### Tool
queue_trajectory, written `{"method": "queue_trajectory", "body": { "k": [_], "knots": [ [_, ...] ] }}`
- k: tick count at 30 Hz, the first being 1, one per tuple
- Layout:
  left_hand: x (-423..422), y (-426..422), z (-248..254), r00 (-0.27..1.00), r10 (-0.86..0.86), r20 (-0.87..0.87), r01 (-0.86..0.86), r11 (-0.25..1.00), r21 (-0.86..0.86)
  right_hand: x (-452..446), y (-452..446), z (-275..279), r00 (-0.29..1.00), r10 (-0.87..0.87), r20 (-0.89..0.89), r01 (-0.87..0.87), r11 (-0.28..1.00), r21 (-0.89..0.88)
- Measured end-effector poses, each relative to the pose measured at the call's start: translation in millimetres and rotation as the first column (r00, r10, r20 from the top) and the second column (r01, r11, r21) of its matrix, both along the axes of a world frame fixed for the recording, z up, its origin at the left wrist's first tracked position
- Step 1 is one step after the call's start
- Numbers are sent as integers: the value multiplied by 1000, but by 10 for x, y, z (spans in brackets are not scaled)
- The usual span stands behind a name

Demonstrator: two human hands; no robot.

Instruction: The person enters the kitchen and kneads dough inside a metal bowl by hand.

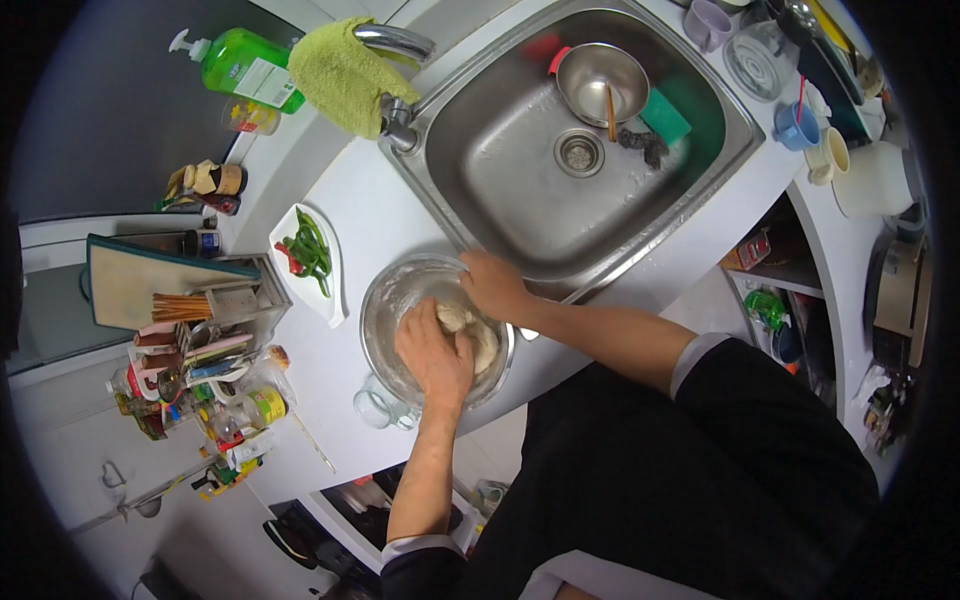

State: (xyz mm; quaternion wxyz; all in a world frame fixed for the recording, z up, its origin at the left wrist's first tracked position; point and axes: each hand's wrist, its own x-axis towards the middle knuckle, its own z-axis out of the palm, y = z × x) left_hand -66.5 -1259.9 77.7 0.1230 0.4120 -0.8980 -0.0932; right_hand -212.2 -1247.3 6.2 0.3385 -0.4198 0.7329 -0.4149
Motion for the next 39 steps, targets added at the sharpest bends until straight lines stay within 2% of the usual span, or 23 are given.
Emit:
{"method": "queue_trajectory", "body": {
  "k": [2, 4, 6, 7, 9, 11, 13, 15, 17, 20, 22, 26, 28, 29, 31, 32, 34, 35, 37, 39],
  "knots": [
    [-117, -55, -100, 999, 30, -23, -29, 999, 24, -1, -1, 13, 999, 31, 21, -32, 999, 31],
    [-140, -144, -244, 997, 63, -42, -61, 997, 48, -21, -44, 7, 989, 144, 16, -145, 985, 91],
    [-142, -238, -422, 992, -3, -125, -1, 1000, -29, 18, -25, 9, 993, 115, 26, -117, 991, 70],
    [-171, -292, -481, 992, -11, -129, 10, 1000, -13, 11, -7, 2, 995, 93, 27, -94, 995, 45],
    [-142, -358, -537, 998, -35, -44, 37, 999, 34, 30, 28, 2, 993, 85, 84, -89, 995, 49],
    [-183, -445, -581, 997, -57, -54, 57, 998, -7, 29, 24, 8, 995, 53, 87, -51, 999, -16],
    [-185, -506, -592, 993, -67, 98, 68, 998, -8, 41, 25, -63, 994, 56, 96, -53, 998, -31],
    [-185, -529, -629, 992, -53, 111, 55, 998, -12, 31, 25, -43, 994, 61, 88, -55, 996, -66],
    [-196, -533, -670, 993, -40, 107, 44, 998, -35, -10, 10, 43, 987, 108, 116, -118, 990, 83],
    [-201, -547, -611, 996, -41, 81, 47, 996, -81, 29, 27, -13, 996, 70, 54, -72, 996, 45],
    [-192, -550, -475, 992, -128, 7, 127, 988, 86, 28, 42, -61, 997, 41, 65, -43, 998, 35],
    [-74, -424, -155, 996, -94, 7, 93, 992, 80, 47, 66, -57, 996, 4, 89, -2, 1000, -27],
    [3, -474, 4, 993, -115, 16, 109, 974, 198, 88, 75, -78, 996, -18, 84, 23, 998, -54],
    [29, -460, 72, 994, -112, 12, 108, 975, 193, 87, 70, -87, 996, -44, 78, 51, 995, -81],
    [126, -395, 220, 996, 46, 71, -77, 849, 522, 77, 77, -80, 998, -29, 59, 34, 996, -77],
    [157, -338, 305, 996, 50, 70, -79, 851, 519, 68, 74, -82, 999, -17, 43, 20, 997, -68],
    [203, -176, 410, 986, 29, 163, -82, 940, 331, 57, 66, -59, 999, -10, 48, 13, 998, -62],
    [233, -107, 348, 985, 31, 167, -86, 939, 333, 58, 69, -53, 998, -10, 54, 12, 998, -54],
    [273, 19, 125, 992, 35, -121, -41, 998, -42, 50, 59, -35, 997, -6, 72, 11, 998, -61],
    [283, 166, -9, 999, 28, -45, -30, 998, -48, 63, 54, -67, 996, 9, 94, -3, 998, -65]
  ]
}}
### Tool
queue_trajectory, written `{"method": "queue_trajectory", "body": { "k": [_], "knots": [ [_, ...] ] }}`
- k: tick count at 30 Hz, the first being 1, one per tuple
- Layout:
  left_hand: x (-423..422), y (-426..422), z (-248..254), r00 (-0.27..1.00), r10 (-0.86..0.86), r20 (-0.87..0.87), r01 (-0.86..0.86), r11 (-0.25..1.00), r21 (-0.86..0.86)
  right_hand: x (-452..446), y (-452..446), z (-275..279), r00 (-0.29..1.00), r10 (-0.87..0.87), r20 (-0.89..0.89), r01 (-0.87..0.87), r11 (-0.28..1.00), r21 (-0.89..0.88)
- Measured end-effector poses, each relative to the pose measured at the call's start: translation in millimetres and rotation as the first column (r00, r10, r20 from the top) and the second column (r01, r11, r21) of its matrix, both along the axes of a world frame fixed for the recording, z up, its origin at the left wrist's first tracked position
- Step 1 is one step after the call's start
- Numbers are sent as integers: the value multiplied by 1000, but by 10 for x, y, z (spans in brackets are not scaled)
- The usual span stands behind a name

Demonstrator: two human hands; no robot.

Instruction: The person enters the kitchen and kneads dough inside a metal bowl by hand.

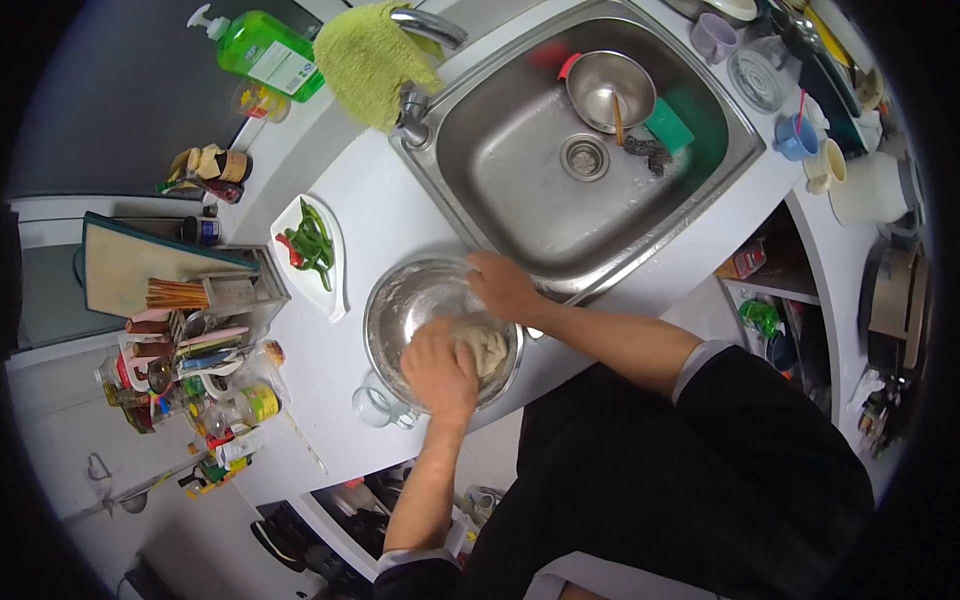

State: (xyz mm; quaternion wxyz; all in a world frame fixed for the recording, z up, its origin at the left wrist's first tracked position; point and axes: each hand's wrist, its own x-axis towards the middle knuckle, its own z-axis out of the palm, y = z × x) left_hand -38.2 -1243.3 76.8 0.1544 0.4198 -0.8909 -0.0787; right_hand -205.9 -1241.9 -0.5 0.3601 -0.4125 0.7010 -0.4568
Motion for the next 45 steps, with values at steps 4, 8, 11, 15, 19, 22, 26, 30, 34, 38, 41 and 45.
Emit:
{"method": "queue_trajectory", "body": {
  "k": [4, 8, 11, 15, 19, 22, 26, 30, 34, 38, 41, 45],
  "knots": [
    [-28, -22, -265, 993, -24, 118, 21, 999, 24, -28, 3, 42, 1000, 14, -8, -14, 1000, 15],
    [-97, -228, -400, 992, -71, 107, 69, 997, 20, -58, -13, 63, 997, 75, -3, -74, 987, 143],
    [-242, -430, -530, 989, -94, 113, 86, 994, 70, 12, 13, -11, 1000, -27, 0, 27, 999, -41],
    [-372, -625, -584, 983, -92, 157, 79, 993, 88, -4, 22, 45, 999, 9, 53, -10, 1000, 21],
    [-458, -767, -649, 976, -88, 200, 71, 994, 89, -7, 27, 70, 999, 8, 39, -8, 1000, 15],
    [-450, -792, -699, 985, -80, 156, 77, 997, 27, 8, 33, 56, 999, 19, -30, -18, 999, 31],
    [-309, -701, -649, 988, -67, 141, 38, 979, 202, 58, 53, -2, 997, 29, -70, -27, 999, 38],
    [-217, -485, -162, 1000, -23, 1, 21, 946, 324, 18, 42, 7, 995, 69, -70, -65, 997, 51],
    [-157, -25, 152, 983, -33, 183, -5, 979, 202, -48, 16, -2, 998, 60, -36, -59, 998, 37],
    [-9, 202, -39, 999, 13, 30, -15, 998, 67, -71, -9, 46, 996, 90, 2, -90, 996, 24],
    [-11, 163, -239, 984, -15, 178, -3, 995, 99, -73, -9, 163, 998, 54, -25, -54, 998, 27],
    [-100, -105, -414, 979, -112, 169, 94, 989, 113, -32, 19, -7, 998, 58, -10, -57, 996, 74]
  ]
}}
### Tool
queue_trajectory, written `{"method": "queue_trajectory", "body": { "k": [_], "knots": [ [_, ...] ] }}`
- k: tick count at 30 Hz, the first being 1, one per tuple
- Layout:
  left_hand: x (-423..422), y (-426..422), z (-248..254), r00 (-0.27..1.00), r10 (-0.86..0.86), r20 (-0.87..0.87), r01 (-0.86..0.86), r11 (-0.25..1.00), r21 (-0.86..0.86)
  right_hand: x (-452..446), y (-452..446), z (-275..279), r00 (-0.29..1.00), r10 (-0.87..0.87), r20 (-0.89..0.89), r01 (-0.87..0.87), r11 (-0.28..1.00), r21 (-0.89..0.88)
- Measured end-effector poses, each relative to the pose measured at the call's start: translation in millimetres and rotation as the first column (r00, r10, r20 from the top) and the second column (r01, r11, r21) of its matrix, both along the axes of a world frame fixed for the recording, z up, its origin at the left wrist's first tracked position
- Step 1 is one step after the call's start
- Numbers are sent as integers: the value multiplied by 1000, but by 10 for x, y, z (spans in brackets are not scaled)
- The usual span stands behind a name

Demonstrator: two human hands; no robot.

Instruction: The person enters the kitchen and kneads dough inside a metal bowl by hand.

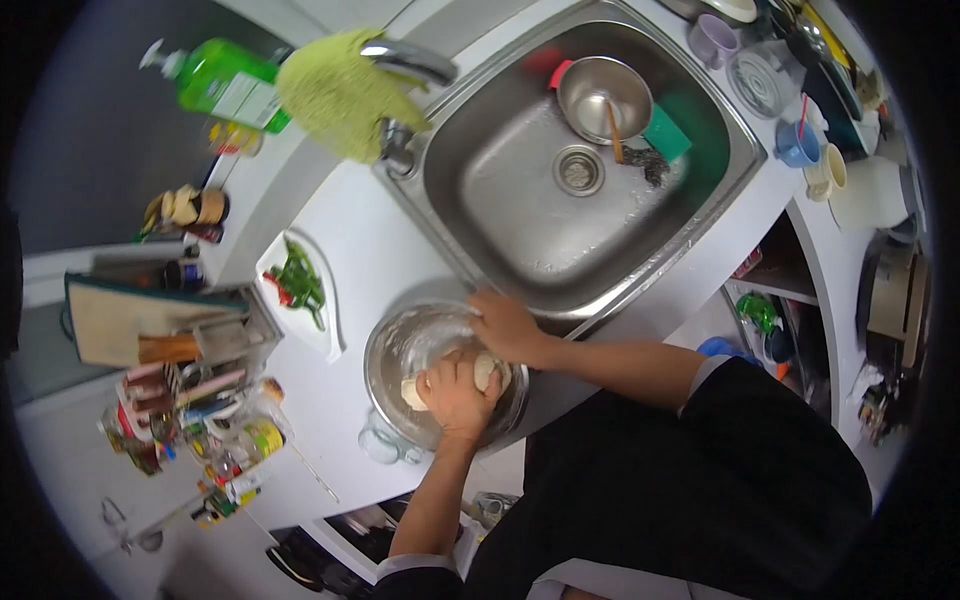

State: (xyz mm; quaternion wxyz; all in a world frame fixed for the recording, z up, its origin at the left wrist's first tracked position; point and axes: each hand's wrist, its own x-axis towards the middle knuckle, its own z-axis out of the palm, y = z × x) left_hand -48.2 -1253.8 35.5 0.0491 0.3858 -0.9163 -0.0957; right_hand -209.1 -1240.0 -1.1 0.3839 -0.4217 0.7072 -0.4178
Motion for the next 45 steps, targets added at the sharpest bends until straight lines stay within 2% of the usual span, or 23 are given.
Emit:
{"method": "queue_trajectory", "body": {
  "k": [5, 7, 15, 17, 18, 20, 21, 23, 24, 25, 27, 29, 31, 32, 34, 35, 37, 38, 39, 41, 42, 44, 45],
  "knots": [
    [-188, -331, -137, 994, -96, -49, 97, 995, 7, 38, 32, 33, 999, -3, 41, 2, 1000, 17],
    [-232, -447, -183, 991, -112, 68, 105, 989, 101, 15, 23, 28, 998, -2, 62, 2, 1000, 2],
    [-326, -636, -309, 987, -161, -26, 162, 987, 23, 60, 17, -52, 1000, -9, -8, 9, 1000, -8],
    [-338, -643, -227, 985, -159, 70, 143, 971, 190, 51, 7, -44, 1000, -12, -17, 12, 1000, -23],
    [-329, -614, -141, 989, -135, 63, 123, 977, 175, 24, 7, -35, 1000, -26, -12, 26, 1000, -3],
    [-305, -490, 76, 984, -150, -93, 148, 988, -36, -45, -12, 3, 1000, -3, -24, 3, 1000, 19],
    [-225, -429, 135, 988, -118, -101, 115, 993, -36, -57, -8, 25, 999, 29, -37, -30, 1000, -7],
    [-31, -392, 204, 926, 146, -349, -132, 989, 62, -50, -37, 29, 995, 82, -51, -83, 996, -31],
    [85, -359, 180, 899, 261, -352, -249, 965, 78, -47, -40, 39, 995, 82, -57, -83, 996, -20],
    [187, -328, 128, 896, 274, -350, -261, 962, 84, -42, -43, 48, 995, 76, -60, -76, 997, -10],
    [328, -294, 29, 810, 502, -302, -429, 860, 278, -49, -28, 58, 993, 96, -63, -96, 995, 9],
    [381, -314, -37, 791, 540, -287, -475, 838, 268, -44, -28, 56, 994, 65, -93, -66, 998, -8],
    [373, -480, -38, 665, 707, -241, -577, 692, 434, -34, -40, -48, 994, 49, -99, -53, 998, -33],
    [382, -556, -13, 658, 713, -241, -582, 685, 438, -24, -33, -104, 994, 35, -102, -42, 997, -59],
    [396, -668, 139, 556, 827, -80, -473, 394, 788, 2, -14, -52, 993, 7, -115, -15, 997, -69],
    [392, -627, 165, 553, 829, -81, -475, 394, 787, 12, -19, -26, 992, -35, -125, 25, 996, -84],
    [352, -474, 174, 586, 794, -165, -500, 514, 697, 20, -9, -32, 992, -33, -123, 22, 995, -93],
    [416, -376, 123, 748, 620, -238, -478, 751, 455, -1, -8, -37, 991, -36, -126, 23, 994, -102],
    [358, -243, 196, 750, 616, -241, -473, 754, 455, -28, -17, -57, 991, -41, -129, 27, 994, -104],
    [159, 118, 411, 821, 484, -305, -432, 874, 225, -32, -32, -106, 996, 30, -90, -36, 997, -68],
    [109, 239, 380, 820, 487, -299, -437, 872, 221, -29, -43, -79, 996, 34, -83, -40, 997, -69],
    [-6, 398, 317, 887, 349, -301, -368, 930, -7, -61, -67, 58, 995, 89, -41, -92, 994, -65],
    [-74, 429, 299, 889, 351, -294, -370, 929, -11, -77, -79, 102, 995, 92, -34, -94, 993, -67]
  ]
}}
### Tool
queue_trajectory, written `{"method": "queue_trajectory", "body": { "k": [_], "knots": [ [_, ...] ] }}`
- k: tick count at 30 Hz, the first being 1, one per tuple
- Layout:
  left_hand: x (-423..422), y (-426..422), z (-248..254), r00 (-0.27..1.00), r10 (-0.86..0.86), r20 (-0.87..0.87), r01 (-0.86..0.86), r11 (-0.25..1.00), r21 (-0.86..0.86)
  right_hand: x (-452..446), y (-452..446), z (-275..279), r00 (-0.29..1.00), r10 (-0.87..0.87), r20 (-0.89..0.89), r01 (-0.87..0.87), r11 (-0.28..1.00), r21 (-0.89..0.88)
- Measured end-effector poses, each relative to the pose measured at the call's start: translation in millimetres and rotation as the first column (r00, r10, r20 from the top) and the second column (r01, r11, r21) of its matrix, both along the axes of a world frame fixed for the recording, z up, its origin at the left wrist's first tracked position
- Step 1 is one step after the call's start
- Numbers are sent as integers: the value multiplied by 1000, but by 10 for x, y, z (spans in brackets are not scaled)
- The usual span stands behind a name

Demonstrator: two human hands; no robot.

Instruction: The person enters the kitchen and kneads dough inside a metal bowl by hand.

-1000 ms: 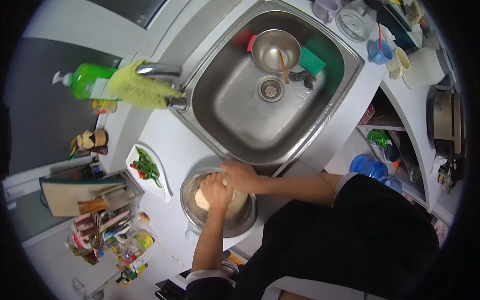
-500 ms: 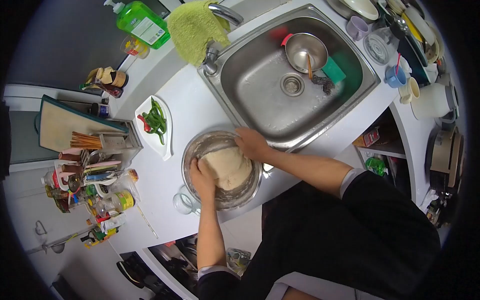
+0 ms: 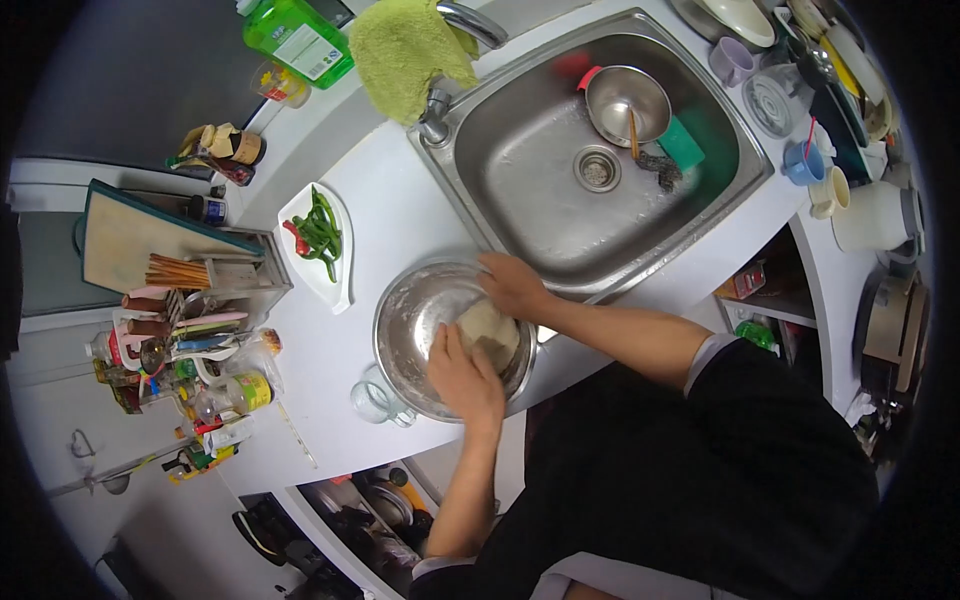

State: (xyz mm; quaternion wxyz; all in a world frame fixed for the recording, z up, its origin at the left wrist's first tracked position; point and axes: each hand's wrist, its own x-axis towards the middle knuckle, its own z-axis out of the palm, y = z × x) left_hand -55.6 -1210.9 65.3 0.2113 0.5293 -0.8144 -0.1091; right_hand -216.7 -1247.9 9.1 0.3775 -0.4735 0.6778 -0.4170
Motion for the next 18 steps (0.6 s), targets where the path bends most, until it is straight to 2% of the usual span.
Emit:
{"method": "queue_trajectory", "body": {
  "k": [2, 4, 6, 8, 10, 12, 14, 18],
  "knots": [
    [-92, 4, -22, 994, 81, 69, -84, 995, 49, -5, 15, 37, 1000, 3, 21, -3, 1000, -11],
    [-85, -171, -185, 993, 87, 75, -87, 996, 7, -10, 20, -1, 1000, 9, 5, -9, 1000, 22],
    [-31, -406, -362, 995, 97, 11, -98, 991, 89, -5, 23, -34, 1000, -2, -20, 3, 999, 53],
    [-12, -575, -485, 997, 79, 0, -79, 996, 50, 16, 38, -84, 999, 4, -41, -2, 998, 63],
    [45, -719, -617, 988, 85, -133, -65, 986, 151, -7, 38, -24, 1000, -1, 0, 1, 996, 95],
    [10, -845, -644, 992, 84, -95, -69, 986, 155, -9, 16, -17, 999, -6, 45, 0, 992, 129],
    [15, -914, -656, 990, 134, -49, -118, 961, 249, 9, 53, -27, 997, -14, 71, 10, 999, 52],
    [-7, -985, -648, 992, 128, 21, -129, 968, 217, 8, 53, -10, 999, 2, 44, -5, 997, 72]
  ]
}}
